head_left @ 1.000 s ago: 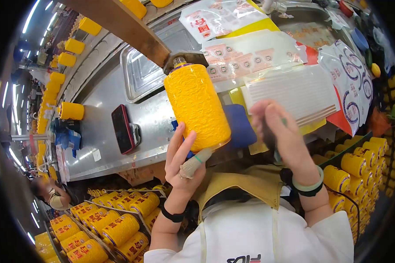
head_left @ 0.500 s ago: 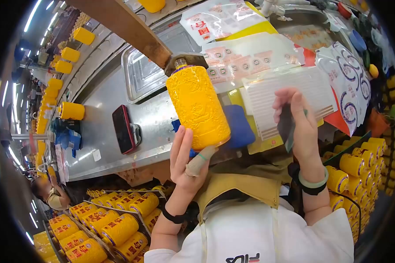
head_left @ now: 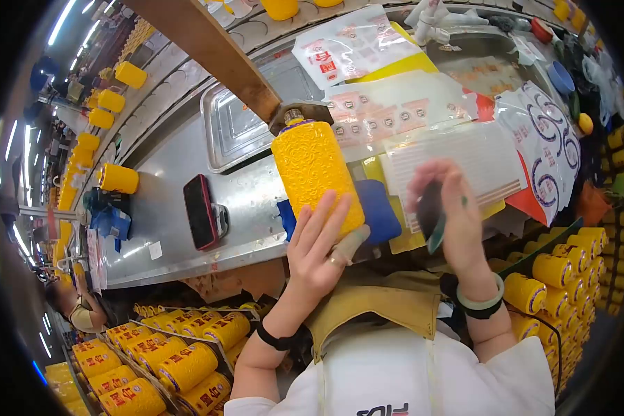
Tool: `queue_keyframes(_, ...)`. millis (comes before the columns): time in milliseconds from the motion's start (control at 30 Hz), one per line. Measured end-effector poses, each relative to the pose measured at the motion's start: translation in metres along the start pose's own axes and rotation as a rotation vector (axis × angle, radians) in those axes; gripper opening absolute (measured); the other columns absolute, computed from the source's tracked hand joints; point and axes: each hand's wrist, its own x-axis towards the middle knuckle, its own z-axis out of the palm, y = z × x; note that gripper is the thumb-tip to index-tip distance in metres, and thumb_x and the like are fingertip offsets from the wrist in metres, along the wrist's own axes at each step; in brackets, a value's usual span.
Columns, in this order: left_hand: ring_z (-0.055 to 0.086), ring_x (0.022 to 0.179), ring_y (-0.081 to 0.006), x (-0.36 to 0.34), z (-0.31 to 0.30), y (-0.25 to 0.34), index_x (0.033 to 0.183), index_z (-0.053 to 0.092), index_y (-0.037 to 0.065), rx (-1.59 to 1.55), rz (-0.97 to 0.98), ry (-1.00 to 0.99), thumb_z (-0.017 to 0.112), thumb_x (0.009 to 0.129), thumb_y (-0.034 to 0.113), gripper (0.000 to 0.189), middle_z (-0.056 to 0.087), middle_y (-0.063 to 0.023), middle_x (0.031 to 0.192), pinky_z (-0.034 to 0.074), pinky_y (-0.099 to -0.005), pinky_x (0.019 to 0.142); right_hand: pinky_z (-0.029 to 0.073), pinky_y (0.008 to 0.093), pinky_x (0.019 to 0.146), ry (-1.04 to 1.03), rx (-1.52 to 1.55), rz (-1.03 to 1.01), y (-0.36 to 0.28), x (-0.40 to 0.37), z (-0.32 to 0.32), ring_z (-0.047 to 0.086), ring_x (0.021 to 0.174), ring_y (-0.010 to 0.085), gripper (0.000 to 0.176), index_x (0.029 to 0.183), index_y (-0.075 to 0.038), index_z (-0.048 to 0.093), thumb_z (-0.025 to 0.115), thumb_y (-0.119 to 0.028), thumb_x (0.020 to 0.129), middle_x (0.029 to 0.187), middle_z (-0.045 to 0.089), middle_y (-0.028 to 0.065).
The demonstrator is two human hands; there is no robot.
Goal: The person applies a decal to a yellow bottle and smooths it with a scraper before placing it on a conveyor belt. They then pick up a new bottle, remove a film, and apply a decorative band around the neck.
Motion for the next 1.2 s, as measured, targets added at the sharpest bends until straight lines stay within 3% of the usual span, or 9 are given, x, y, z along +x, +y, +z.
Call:
queue_keyframes(67,0.066,0.126,-0.0386,0.002,-0.003,-0.008,0.097,0.082,0.013,-0.004,0.048,-0.022,0.074,0.088,0.002,0.016,0.072,-0.0166,0.129,0.055,-0.0515,0.106,0.051,0.0298,0.083,-0.134,-0.051,-0.013,-0.002,-0.006,0.011,0.059,0.09,0.0138,0.049,0.121,-0.001,0.06,0.04,-0.046,0.114,0.102,0.063,0.0073)
queue_keyframes(200,0.067,0.123,-0.0399,-0.022,-0.007,-0.008,0.099,0.082,0.009,-0.13,-0.057,0.195,0.073,0.084,-0.005,0.022,0.07,-0.0205,0.131,0.056,-0.0508,0.105,0.05,0.0274,0.081,0.057,-0.056,-0.016,0.0,0.0,-0.016,0.057,0.087,0.011,0.049,0.12,-0.001,0.059,0.038,-0.045,0.115,0.097,0.061,0.0041)
queue_keyframes(333,0.066,0.126,-0.04,-0.011,0.0,0.002,0.098,0.083,0.009,-0.056,-0.098,0.137,0.074,0.082,-0.001,0.021,0.067,-0.0214,0.136,0.056,-0.0493,0.105,0.049,0.0272,0.08,0.054,-0.082,-0.042,-0.003,0.001,-0.008,0.056,0.087,0.0101,0.047,0.12,-0.001,0.06,0.039,-0.043,0.115,0.096,0.061,0.0032)
queue_keyframes(467,0.067,0.124,-0.0398,0.022,-0.01,-0.004,0.091,0.083,0.015,0.02,0.081,-0.046,0.078,0.075,0.005,0.02,0.071,-0.0184,0.13,0.057,-0.0547,0.099,0.05,0.029,0.082,-0.2,-0.033,-0.028,-0.007,-0.012,0.004,0.058,0.087,0.0126,0.046,0.123,0.0,0.061,0.039,-0.04,0.115,0.097,0.062,0.0059)
queue_keyframes(667,0.065,0.121,-0.0452,0.006,-0.006,0.011,0.09,0.083,0.022,0.143,-0.027,0.099,0.074,0.074,0.002,0.028,0.073,-0.0102,0.126,0.06,-0.0506,0.093,0.049,0.0257,0.077,0.107,-0.094,-0.086,-0.009,-0.023,-0.048,0.056,0.081,0.0109,0.049,0.122,0.001,0.061,0.039,-0.042,0.115,0.094,0.061,0.0047)
queue_keyframes(800,0.059,0.129,-0.046,0.011,-0.007,0.025,0.097,0.083,0.023,0.333,0.006,-0.04,0.078,0.075,0.011,0.026,0.067,-0.0108,0.138,0.056,-0.0497,0.101,0.05,0.0262,0.075,-0.029,-0.041,-0.105,-0.011,-0.033,-0.037,0.057,0.081,0.0109,0.048,0.121,0.001,0.06,0.04,-0.042,0.115,0.094,0.061,0.0053)
queue_keyframes(967,0.054,0.136,-0.0445,-0.007,-0.002,0.009,0.137,0.066,0.009,-0.02,-0.197,0.172,0.092,0.072,0.012,0.07,0.051,-0.0247,0.153,0.048,-0.0484,0.11,0.05,0.0261,0.074,-0.037,-0.017,-0.02,-0.008,-0.042,-0.04,0.058,0.08,0.0109,0.039,0.119,0.001,0.063,0.044,-0.034,0.115,0.093,0.062,0.0053)
queue_keyframes(1100,0.052,0.137,-0.045,0.007,-0.011,-0.001,0.148,0.051,-0.002,-0.227,-0.445,0.141,0.096,0.071,0.021,0.092,0.043,-0.0274,0.158,0.047,-0.0437,0.111,0.047,0.0239,0.073,-0.019,-0.121,0.038,-0.013,-0.04,-0.042,0.056,0.08,0.0081,0.019,0.117,0.0,0.066,0.059,-0.014,0.107,0.092,0.062,0.0011)
queue_keyframes(1200,0.051,0.138,-0.0462,-0.002,-0.01,-0.006,0.152,0.045,-0.004,-0.148,-0.421,0.011,0.096,0.073,0.022,0.098,0.042,-0.0287,0.159,0.047,-0.0446,0.111,0.045,0.0236,0.074,-0.03,-0.366,-0.003,-0.024,-0.038,-0.04,0.053,0.08,0.0071,0.018,0.117,-0.002,0.068,0.066,-0.012,0.101,0.09,0.06,-0.0007)
